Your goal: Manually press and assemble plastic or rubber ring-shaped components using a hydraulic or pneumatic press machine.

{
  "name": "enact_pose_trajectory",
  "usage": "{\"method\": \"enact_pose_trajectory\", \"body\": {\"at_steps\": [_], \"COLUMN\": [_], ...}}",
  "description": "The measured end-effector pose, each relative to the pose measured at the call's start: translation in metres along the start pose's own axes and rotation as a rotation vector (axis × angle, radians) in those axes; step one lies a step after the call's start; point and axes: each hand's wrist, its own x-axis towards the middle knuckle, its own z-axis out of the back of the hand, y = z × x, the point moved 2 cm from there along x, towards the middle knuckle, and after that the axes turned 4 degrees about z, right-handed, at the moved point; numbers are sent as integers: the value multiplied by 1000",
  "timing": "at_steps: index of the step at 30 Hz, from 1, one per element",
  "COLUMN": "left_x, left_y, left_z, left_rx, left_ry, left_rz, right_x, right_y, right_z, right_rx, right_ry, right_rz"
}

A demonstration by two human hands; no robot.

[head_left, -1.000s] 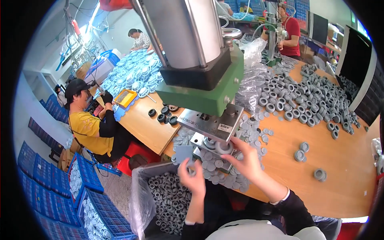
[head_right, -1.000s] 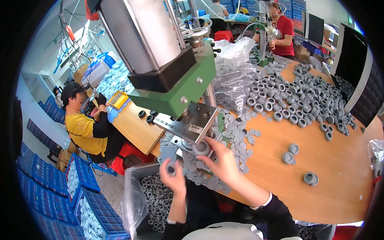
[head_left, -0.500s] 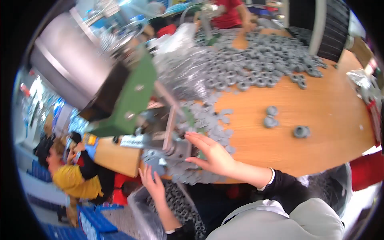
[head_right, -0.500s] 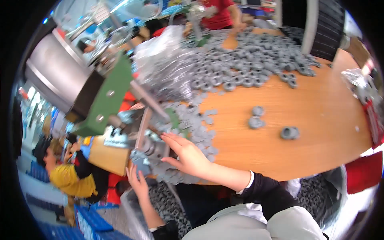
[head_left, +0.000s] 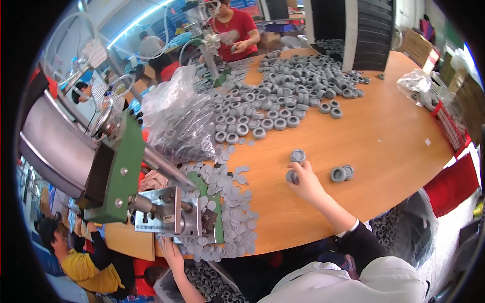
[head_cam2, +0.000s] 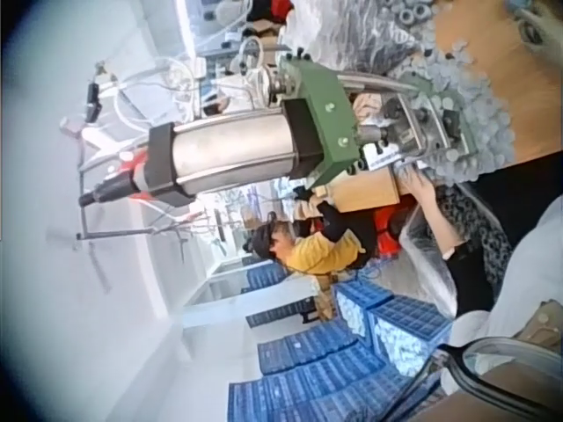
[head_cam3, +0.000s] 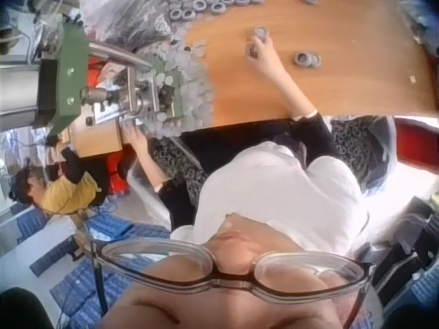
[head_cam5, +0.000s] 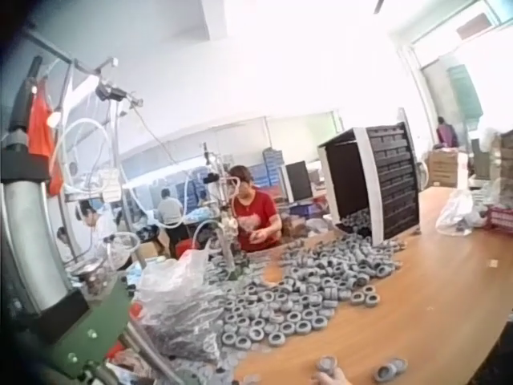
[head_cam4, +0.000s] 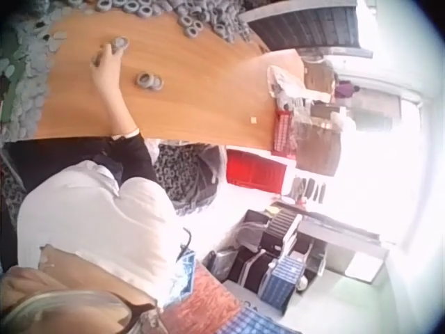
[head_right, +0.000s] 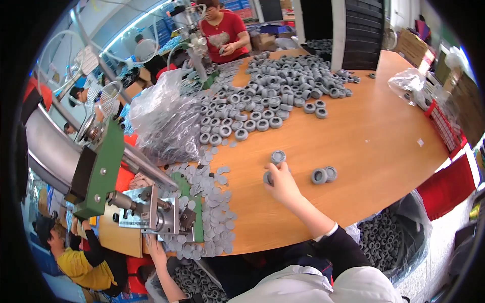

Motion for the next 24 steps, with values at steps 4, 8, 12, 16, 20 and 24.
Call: {"method": "enact_pose_trajectory", "body": {"at_steps": [4, 8, 12, 16, 20, 24], "left_x": [-11, 20, 60, 59, 36, 3], "left_y": [-47, -134, -180, -181, -120, -26], "left_z": [27, 47, 64, 70, 47, 7], "left_rx": [-368, -532, -654, -612, -531, -27], "left_ry": [-364, -558, -464, -632, -683, -57], "left_rz": [88, -7, 142, 83, 190, 429], "right_x": [-16, -25, -25, -31, -32, -31], "right_y": [46, 68, 101, 122, 111, 103], "right_z": [24, 38, 28, 28, 24, 19], "right_rx": [388, 692, 715, 673, 615, 631], "right_ry": [-69, 99, 78, 75, 44, 64], "right_rz": [124, 40, 145, 279, 246, 150]}}
